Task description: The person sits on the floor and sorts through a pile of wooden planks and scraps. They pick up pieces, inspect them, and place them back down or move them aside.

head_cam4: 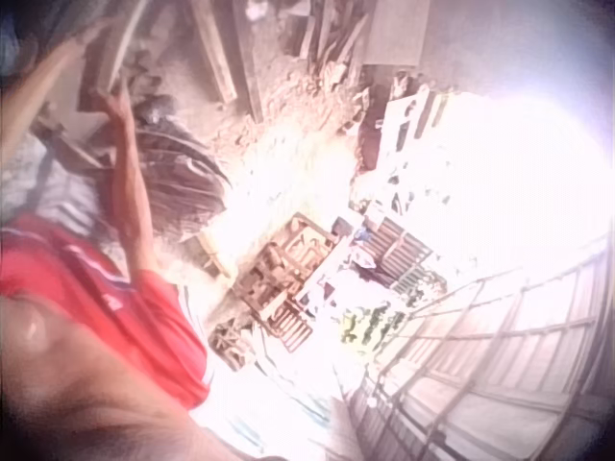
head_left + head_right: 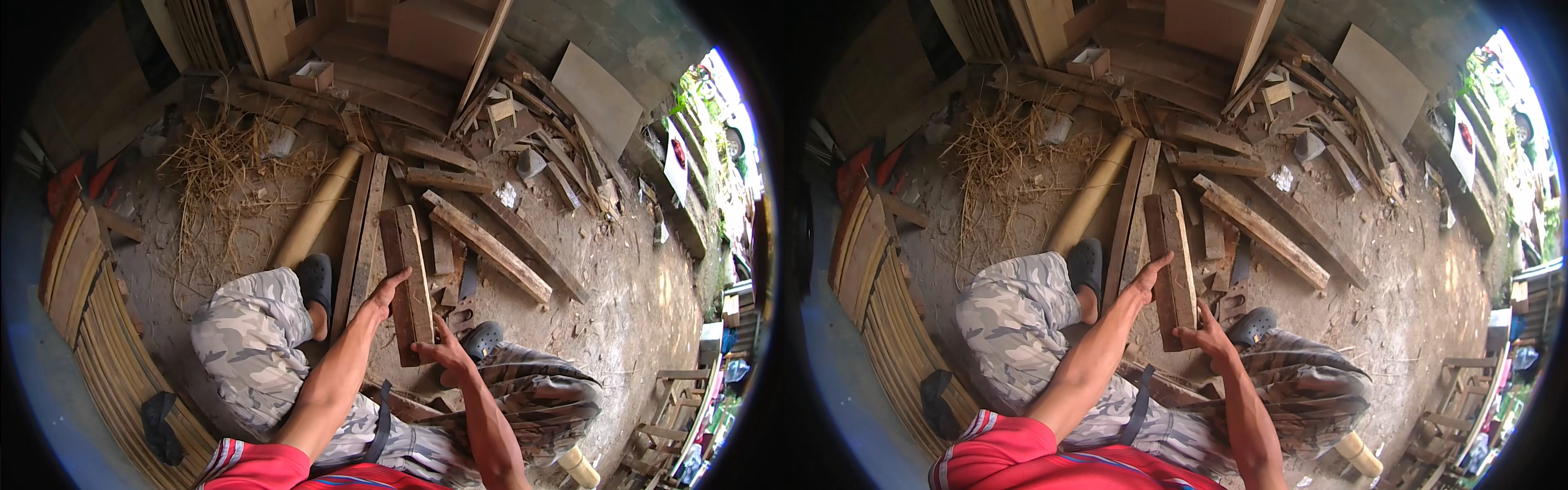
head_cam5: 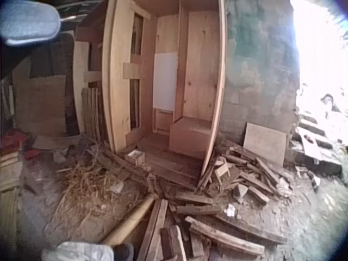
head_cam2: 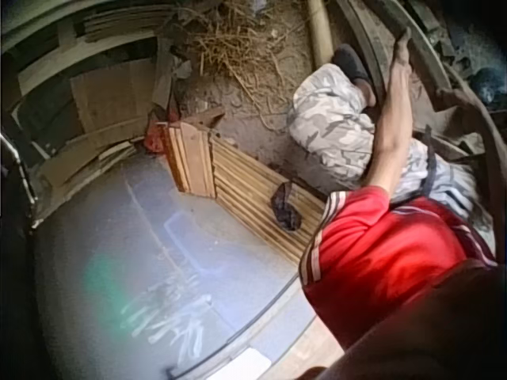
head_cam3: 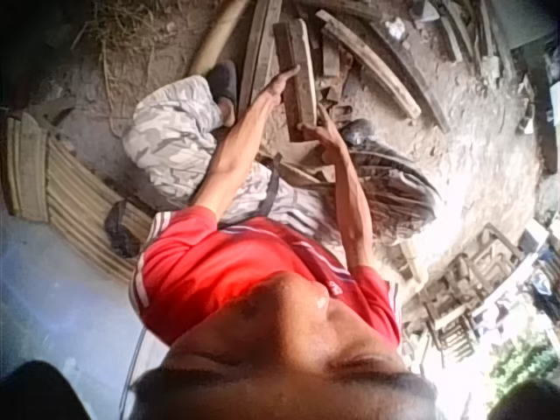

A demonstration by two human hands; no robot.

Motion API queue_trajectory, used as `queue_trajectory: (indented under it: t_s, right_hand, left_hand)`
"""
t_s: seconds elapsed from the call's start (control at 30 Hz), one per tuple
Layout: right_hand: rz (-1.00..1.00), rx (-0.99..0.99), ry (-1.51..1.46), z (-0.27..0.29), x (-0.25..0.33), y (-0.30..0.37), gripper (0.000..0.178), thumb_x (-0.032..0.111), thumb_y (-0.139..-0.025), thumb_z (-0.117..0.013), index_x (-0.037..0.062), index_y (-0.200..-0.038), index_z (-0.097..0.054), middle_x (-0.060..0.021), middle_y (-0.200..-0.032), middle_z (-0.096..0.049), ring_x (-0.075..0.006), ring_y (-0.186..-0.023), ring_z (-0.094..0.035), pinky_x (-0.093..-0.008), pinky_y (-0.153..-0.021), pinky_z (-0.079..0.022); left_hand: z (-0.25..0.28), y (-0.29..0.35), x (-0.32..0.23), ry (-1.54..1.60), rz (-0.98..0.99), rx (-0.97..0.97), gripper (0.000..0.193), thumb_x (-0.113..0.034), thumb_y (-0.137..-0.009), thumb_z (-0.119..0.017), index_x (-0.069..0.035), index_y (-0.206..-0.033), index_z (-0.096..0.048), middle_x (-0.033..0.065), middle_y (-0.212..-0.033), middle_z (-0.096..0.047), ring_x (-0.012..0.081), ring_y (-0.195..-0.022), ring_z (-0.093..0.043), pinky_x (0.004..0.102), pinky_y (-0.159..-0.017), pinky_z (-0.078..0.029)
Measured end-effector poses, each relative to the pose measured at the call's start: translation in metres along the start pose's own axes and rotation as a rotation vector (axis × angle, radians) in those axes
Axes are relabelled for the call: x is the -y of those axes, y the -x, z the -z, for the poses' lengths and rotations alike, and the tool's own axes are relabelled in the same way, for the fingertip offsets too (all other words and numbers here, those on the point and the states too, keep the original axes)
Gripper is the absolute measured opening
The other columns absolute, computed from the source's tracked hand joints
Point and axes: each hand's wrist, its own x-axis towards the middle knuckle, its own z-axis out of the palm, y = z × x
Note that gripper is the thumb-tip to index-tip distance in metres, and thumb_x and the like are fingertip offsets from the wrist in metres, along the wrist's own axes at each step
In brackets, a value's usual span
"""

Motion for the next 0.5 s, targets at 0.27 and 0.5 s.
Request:
queue_trajectory:
  t_s: [0.27,0.5]
  right_hand:
    - [-0.01,-0.031,0.009,0.0,-0.002,0.002,0.087,0.018,-0.077,-0.08,0.0037,-0.148,-0.032,-0.014,-0.131,-0.057,-0.0222,-0.115,-0.057,-0.0334,-0.096,-0.046]
    - [-0.028,-0.019,0.004,0.002,-0.016,-0.009,0.093,0.019,-0.073,-0.084,0.0056,-0.149,-0.031,-0.0176,-0.131,-0.057,-0.0245,-0.118,-0.055,-0.0353,-0.098,-0.045]
  left_hand:
    - [0.011,-0.018,-0.005,-0.228,0.085,0.022,0.113,-0.07,-0.07,-0.072,-0.003,-0.151,-0.03,0.0206,-0.157,-0.027,0.0319,-0.145,-0.023,0.0491,-0.117,-0.017]
    - [-0.002,-0.004,-0.023,-0.398,0.052,-0.118,0.119,-0.074,-0.07,-0.069,-0.004,-0.154,-0.022,0.0185,-0.158,-0.025,0.0338,-0.143,-0.028,0.0486,-0.115,-0.025]
